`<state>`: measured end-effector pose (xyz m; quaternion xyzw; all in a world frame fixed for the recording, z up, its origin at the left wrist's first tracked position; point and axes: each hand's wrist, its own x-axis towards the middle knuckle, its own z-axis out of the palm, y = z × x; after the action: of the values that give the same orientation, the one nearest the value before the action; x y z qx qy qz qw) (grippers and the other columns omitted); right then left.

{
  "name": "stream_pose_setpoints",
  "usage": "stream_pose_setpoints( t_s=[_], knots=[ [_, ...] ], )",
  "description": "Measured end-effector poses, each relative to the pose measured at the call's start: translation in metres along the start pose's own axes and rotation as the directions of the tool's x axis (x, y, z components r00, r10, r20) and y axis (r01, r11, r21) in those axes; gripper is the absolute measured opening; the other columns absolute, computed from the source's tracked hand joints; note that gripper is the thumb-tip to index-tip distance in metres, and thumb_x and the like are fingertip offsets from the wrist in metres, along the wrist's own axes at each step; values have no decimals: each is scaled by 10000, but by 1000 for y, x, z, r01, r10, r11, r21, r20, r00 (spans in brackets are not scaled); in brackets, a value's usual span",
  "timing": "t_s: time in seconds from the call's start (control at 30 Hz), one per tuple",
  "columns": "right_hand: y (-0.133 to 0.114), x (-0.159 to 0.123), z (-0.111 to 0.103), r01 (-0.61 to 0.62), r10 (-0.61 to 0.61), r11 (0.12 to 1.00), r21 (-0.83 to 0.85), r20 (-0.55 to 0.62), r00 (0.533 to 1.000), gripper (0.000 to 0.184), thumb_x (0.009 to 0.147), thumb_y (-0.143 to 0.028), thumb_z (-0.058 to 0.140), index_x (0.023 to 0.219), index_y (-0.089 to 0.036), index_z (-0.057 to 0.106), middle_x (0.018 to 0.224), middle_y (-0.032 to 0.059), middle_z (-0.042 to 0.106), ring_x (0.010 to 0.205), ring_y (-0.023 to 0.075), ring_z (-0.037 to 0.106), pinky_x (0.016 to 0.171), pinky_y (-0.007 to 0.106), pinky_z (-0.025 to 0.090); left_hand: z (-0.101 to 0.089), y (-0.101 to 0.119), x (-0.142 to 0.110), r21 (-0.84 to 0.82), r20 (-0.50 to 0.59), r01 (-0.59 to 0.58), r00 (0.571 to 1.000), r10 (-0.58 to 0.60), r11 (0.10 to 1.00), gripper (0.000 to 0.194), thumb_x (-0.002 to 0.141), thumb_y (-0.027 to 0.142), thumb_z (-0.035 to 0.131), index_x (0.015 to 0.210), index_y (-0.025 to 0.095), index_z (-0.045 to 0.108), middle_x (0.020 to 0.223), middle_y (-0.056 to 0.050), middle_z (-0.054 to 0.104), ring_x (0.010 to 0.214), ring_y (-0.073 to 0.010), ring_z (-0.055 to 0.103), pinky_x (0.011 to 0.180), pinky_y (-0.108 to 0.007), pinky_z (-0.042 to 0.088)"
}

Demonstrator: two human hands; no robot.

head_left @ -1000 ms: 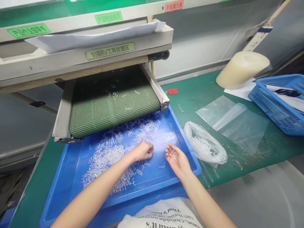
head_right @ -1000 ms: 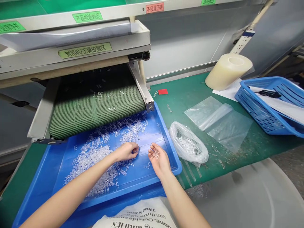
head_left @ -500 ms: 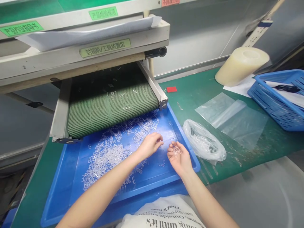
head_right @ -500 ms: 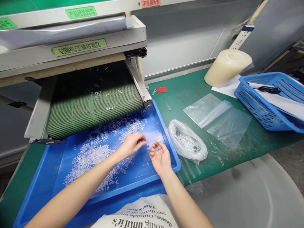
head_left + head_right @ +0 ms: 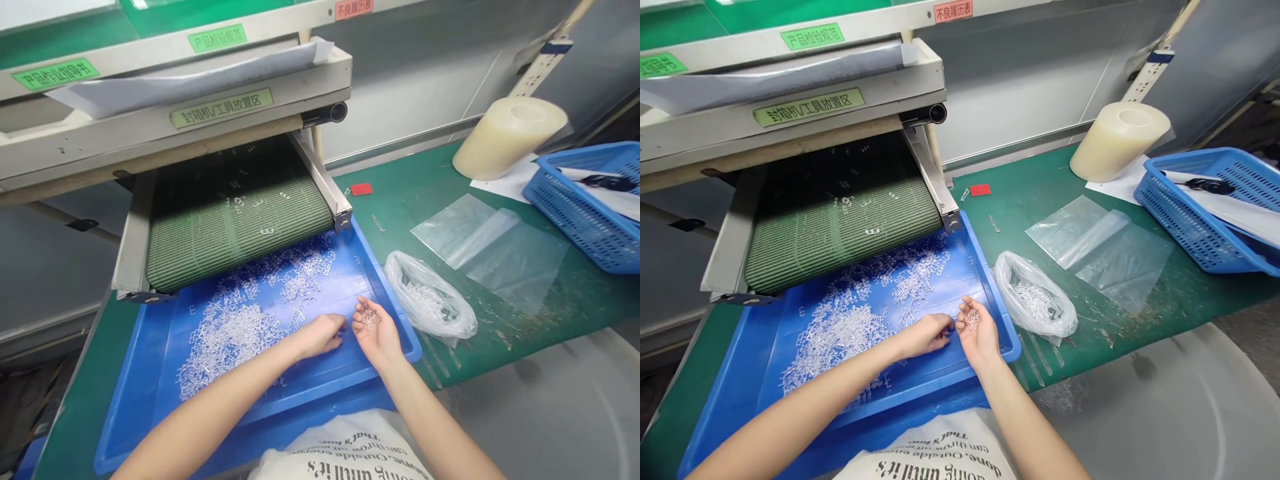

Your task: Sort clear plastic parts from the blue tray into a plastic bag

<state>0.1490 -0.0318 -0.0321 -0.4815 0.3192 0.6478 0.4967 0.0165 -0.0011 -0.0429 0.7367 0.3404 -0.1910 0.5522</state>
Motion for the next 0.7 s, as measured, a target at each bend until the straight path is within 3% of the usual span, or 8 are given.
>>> stream_pose_setpoints(
  t_s=[0.1, 0.17, 0.27, 0.33, 0.4, 0.5, 0.57, 0.7],
  knots=[
    [2, 2, 0, 37, -40, 999, -40, -65, 997, 105, 686, -77, 489, 706, -100, 590, 586, 23, 575, 490, 86, 516, 434, 168, 449, -21, 5, 0, -171, -125, 61, 989, -83, 983, 178, 667, 118, 511, 840, 150, 493, 657, 17, 542, 593, -107, 515, 578, -210, 415],
    [2, 1, 1, -7, 5, 999, -48, -39, 999, 133, 706, -78, 460, 701, -101, 590, 613, 37, 592, 535, 106, 546, 483, 199, 479, -37, 16, 0, -252, -207, 12, 976, -66, 968, 174, 675, 146, 536, 847, 154, 506, 664, 19, 550, 604, -104, 521, 589, -211, 419],
    [0, -3, 4, -107, 108, 994, -27, 74, 991, 180, 734, -107, 418, 676, -104, 588, 630, 57, 600, 566, 129, 564, 492, 227, 490, -56, 31, 0, -204, -255, -145, 963, 90, 968, 257, 694, 214, 569, 940, 177, 505, 811, -3, 578, 699, -113, 533, 670, -231, 421],
    [-2, -5, 4, -140, 140, 990, -6, 91, 986, 170, 734, -135, 437, 650, -110, 583, 609, 54, 592, 553, 127, 561, 480, 218, 487, -59, 28, -3, -127, -306, -121, 949, 78, 984, 305, 715, 266, 559, 999, 186, 482, 873, -21, 567, 744, -126, 527, 700, -249, 416],
    [-3, -5, 4, -151, 150, 988, 10, 67, 986, 139, 715, -142, 471, 631, -114, 578, 584, 44, 580, 528, 113, 549, 461, 192, 477, -53, 14, -10, -32, -316, 8, 949, -18, 999, 249, 732, 266, 537, 961, 175, 497, 842, -32, 556, 754, -143, 519, 695, -258, 411],
    [-4, -4, 3, -151, 150, 988, 12, 63, 987, 119, 694, -130, 487, 620, -109, 578, 575, 40, 571, 486, 91, 523, 406, 154, 445, -33, -16, -27, 128, -138, 150, 981, -132, 980, 153, 715, 222, 546, 855, 164, 526, 800, -40, 544, 742, -169, 517, 660, -264, 404],
    [-3, -4, 3, -159, 159, 987, -8, 73, 985, 121, 690, -129, 490, 618, -102, 583, 563, 38, 565, 457, 81, 504, 378, 143, 425, -19, -29, -37, 171, -51, 172, 985, -166, 970, 124, 716, 197, 532, 836, 165, 525, 809, -43, 543, 735, -172, 516, 645, -260, 399],
    [-1, -3, 3, -153, 159, 985, -78, 76, 984, 75, 668, -129, 531, 630, -104, 591, 552, 27, 565, 435, 68, 486, 351, 126, 400, -8, -37, -46, 36, -75, 136, 988, -133, 990, 56, 749, 170, 470, 748, 162, 526, 756, -21, 539, 715, -135, 494, 669, -232, 382]
  ],
)
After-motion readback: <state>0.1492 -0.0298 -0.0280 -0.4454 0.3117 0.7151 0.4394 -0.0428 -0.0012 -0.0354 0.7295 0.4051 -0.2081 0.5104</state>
